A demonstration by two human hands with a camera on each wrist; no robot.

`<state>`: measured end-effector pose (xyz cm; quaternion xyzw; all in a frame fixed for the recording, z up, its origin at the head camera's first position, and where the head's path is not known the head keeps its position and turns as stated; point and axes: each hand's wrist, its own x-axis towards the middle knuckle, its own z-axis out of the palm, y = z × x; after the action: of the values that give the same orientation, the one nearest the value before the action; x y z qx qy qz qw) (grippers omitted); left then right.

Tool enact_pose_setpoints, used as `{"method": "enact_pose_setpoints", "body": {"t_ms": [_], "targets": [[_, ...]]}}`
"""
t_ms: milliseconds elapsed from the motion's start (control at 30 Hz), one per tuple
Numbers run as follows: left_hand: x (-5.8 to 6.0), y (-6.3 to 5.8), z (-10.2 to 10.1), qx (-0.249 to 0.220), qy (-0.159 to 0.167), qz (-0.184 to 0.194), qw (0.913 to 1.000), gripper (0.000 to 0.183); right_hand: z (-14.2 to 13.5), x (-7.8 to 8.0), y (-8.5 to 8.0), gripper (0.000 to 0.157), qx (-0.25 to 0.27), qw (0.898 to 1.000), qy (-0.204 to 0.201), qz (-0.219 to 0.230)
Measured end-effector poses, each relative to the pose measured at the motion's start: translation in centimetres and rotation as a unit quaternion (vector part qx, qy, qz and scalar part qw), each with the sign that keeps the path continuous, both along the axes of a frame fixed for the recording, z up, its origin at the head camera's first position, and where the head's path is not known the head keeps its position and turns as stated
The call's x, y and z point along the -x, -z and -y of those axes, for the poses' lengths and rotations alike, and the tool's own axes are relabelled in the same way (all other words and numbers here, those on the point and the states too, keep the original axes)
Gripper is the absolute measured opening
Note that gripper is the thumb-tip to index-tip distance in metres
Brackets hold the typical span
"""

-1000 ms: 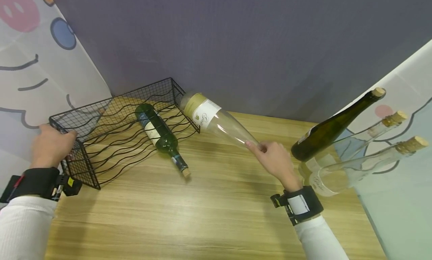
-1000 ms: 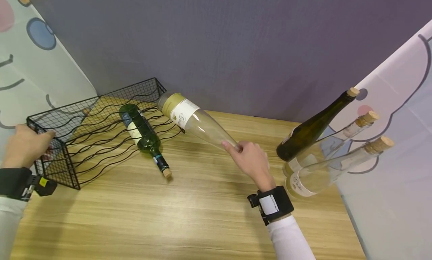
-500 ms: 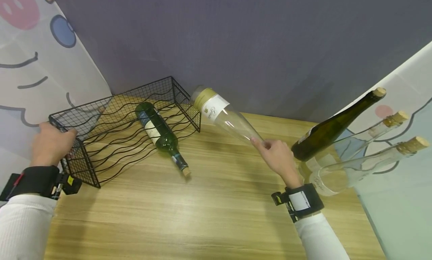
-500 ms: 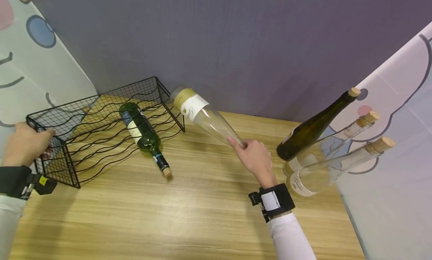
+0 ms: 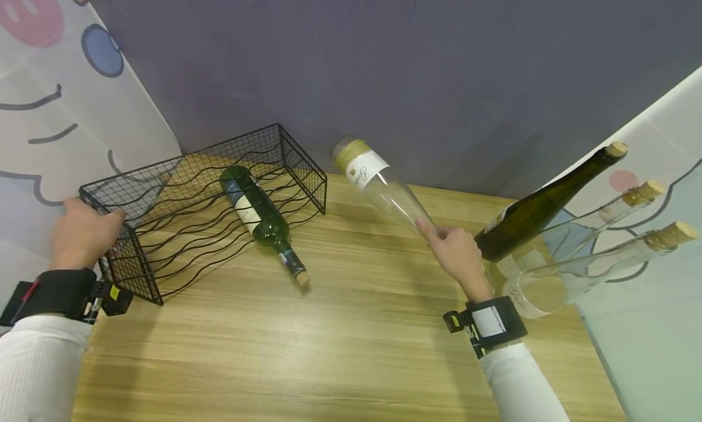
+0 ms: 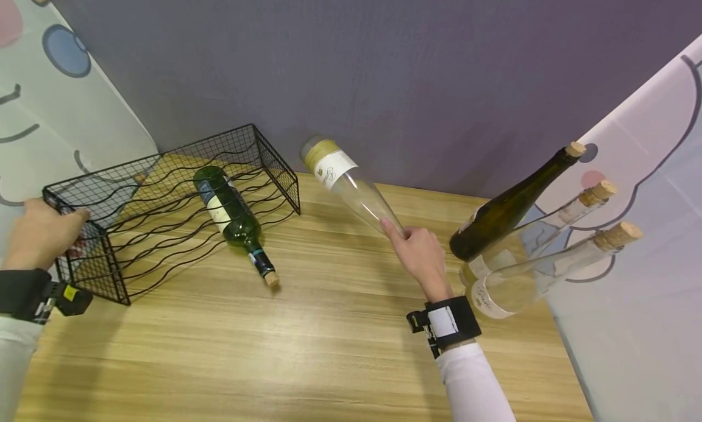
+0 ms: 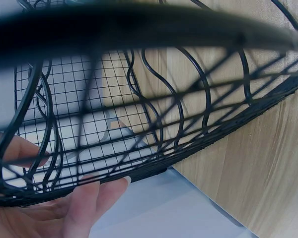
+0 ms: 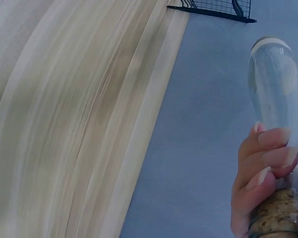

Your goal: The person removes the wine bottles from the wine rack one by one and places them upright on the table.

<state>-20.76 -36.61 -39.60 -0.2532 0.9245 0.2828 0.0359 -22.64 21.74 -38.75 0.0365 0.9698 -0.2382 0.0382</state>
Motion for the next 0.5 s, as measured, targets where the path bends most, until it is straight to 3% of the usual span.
{"method": "enact_pose_setpoints", "body": {"t_ms": [500], "targets": [[0.0, 0.1, 0.0, 0.004, -0.001, 0.0, 1.0, 0.085, -0.9, 0.5, 1.4, 0.071, -0.008, 0.999, 0.051, -0.004]]}}
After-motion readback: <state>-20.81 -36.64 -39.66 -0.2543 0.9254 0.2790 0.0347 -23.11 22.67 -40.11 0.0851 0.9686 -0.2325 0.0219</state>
